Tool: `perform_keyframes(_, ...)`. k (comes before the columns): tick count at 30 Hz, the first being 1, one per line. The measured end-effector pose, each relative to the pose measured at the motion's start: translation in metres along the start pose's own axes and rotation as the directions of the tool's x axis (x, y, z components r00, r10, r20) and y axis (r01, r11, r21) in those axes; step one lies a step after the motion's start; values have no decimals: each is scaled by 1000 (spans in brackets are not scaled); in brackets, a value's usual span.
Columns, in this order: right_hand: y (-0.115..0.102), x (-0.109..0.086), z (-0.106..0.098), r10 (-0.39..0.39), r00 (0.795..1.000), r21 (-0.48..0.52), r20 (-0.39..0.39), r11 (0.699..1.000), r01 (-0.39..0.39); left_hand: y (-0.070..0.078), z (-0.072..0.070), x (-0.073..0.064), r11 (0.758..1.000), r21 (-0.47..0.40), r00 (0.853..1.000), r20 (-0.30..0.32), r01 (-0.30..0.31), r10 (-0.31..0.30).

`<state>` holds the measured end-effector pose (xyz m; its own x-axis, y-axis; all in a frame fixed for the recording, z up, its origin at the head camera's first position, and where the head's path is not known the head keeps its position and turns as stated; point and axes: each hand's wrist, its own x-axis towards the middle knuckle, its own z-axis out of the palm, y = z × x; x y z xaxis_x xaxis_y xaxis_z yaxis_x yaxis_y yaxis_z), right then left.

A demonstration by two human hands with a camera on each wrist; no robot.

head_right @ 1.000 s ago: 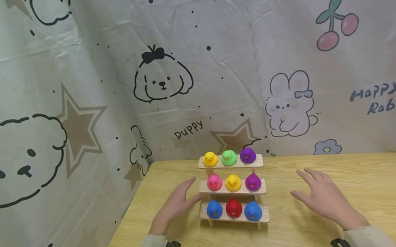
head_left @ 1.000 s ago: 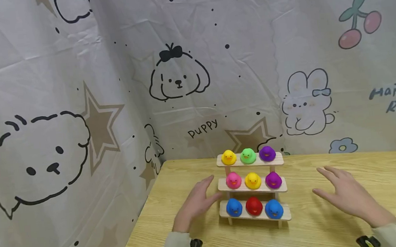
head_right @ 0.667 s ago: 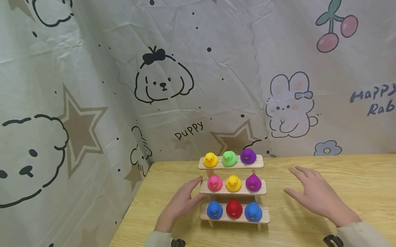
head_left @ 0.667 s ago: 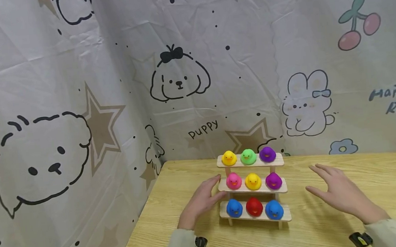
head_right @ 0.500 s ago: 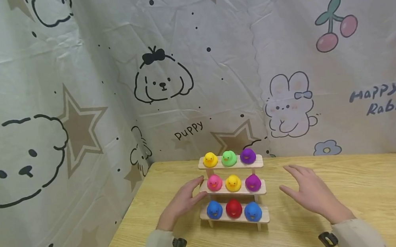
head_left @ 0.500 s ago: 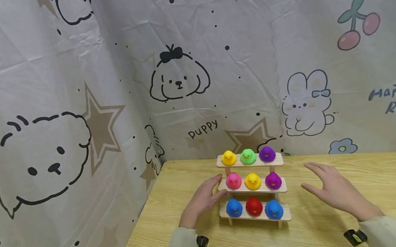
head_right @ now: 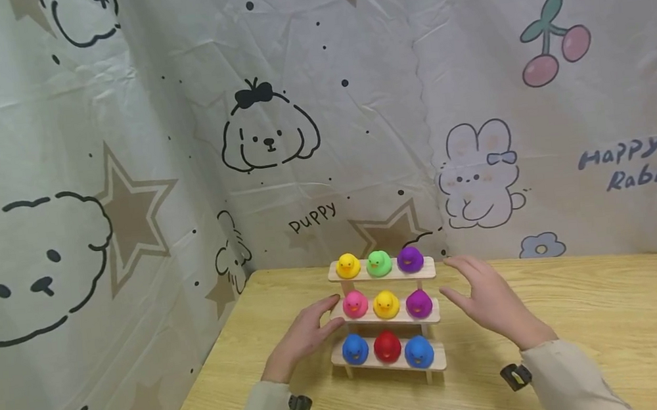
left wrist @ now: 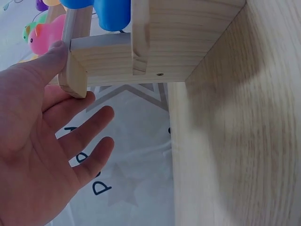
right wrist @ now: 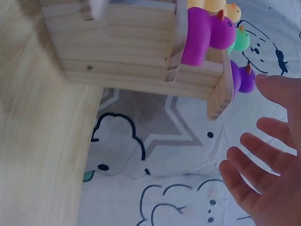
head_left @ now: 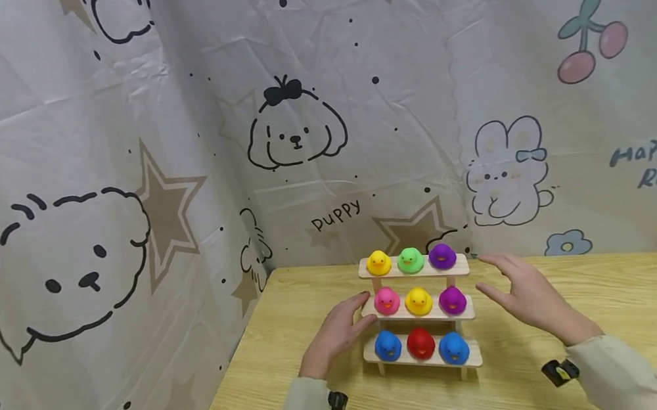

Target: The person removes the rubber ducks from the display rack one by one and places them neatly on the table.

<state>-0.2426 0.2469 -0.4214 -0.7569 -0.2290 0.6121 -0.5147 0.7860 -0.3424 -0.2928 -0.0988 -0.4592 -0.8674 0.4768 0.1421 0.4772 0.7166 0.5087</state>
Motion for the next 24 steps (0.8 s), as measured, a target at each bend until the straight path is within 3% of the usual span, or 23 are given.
perform_keyframes(7, -11, 21, 7, -55, 997, 31, -54, 998, 57, 3, -1, 0, 999, -9, 999, 18, 34, -34)
perform_keyframes(14, -19, 40, 14, -66, 997, 45, -29, 997, 67, 4, -1, 0, 997, -33, 997, 31, 75, -74)
perform_keyframes(24, -15, 53, 27, -26, 999, 86, 27, 996, 24, 3, -1, -1, 998, -30, 998, 25, 56, -55)
